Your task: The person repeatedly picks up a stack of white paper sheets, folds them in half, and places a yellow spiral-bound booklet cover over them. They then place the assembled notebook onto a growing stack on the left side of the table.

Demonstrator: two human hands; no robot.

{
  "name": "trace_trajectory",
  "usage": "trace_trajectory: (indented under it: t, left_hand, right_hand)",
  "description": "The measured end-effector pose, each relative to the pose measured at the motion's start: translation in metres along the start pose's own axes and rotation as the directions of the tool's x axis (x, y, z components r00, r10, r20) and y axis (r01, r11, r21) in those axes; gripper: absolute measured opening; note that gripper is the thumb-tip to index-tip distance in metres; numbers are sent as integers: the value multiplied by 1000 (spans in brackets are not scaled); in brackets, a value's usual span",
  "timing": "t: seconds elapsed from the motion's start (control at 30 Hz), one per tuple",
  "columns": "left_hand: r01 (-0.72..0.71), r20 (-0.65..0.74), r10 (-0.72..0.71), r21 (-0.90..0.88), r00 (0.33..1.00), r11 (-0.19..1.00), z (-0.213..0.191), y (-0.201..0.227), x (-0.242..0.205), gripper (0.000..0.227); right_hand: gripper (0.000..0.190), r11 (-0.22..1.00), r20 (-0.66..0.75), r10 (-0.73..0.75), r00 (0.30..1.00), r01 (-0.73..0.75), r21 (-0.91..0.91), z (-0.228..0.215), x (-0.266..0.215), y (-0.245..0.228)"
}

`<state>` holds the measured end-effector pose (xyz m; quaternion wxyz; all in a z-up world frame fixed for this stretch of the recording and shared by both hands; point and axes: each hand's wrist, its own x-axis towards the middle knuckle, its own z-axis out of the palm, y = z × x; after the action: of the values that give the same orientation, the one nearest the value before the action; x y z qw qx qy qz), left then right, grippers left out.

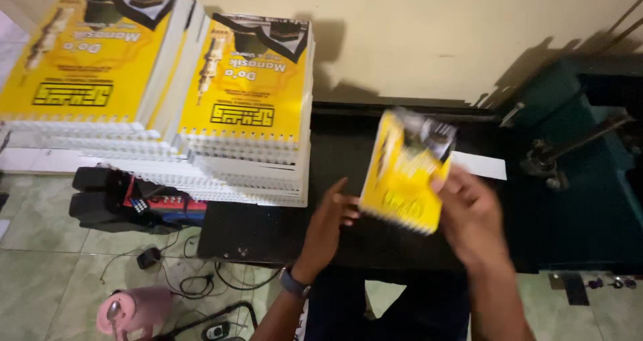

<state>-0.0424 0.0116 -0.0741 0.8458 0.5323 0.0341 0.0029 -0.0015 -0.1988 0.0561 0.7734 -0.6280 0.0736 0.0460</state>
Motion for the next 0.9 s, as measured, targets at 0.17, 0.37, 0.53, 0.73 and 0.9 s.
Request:
trace_trajectory:
  t: [0.17,0.37,0.53,0.73,0.9]
  left_hand:
    - [-175,-43,316,758,948,629,-14,-33,-10,42]
    - [-357,62,474,744,878,565,-8,-17,-17,31]
    - [-382,106,449,714,887,587,-12,-25,-18,31]
    - [-334,110,378,725,919,602,-10,-19,-22,36]
    - [-378,117,470,772,875,511,-6,-23,-20,28]
  right_hand:
    - [51,964,253,-231,939,185,191,81,-4,-97]
    - [41,987,449,-156,880,160,29,185,-18,-159]
    - [76,595,492,-249,835,532,-602,196,-13,-149]
    - [57,648,486,-282,827,538,-540,199,-18,-140]
    - [31,495,512,-445,735,678,-543,202,-22,-132]
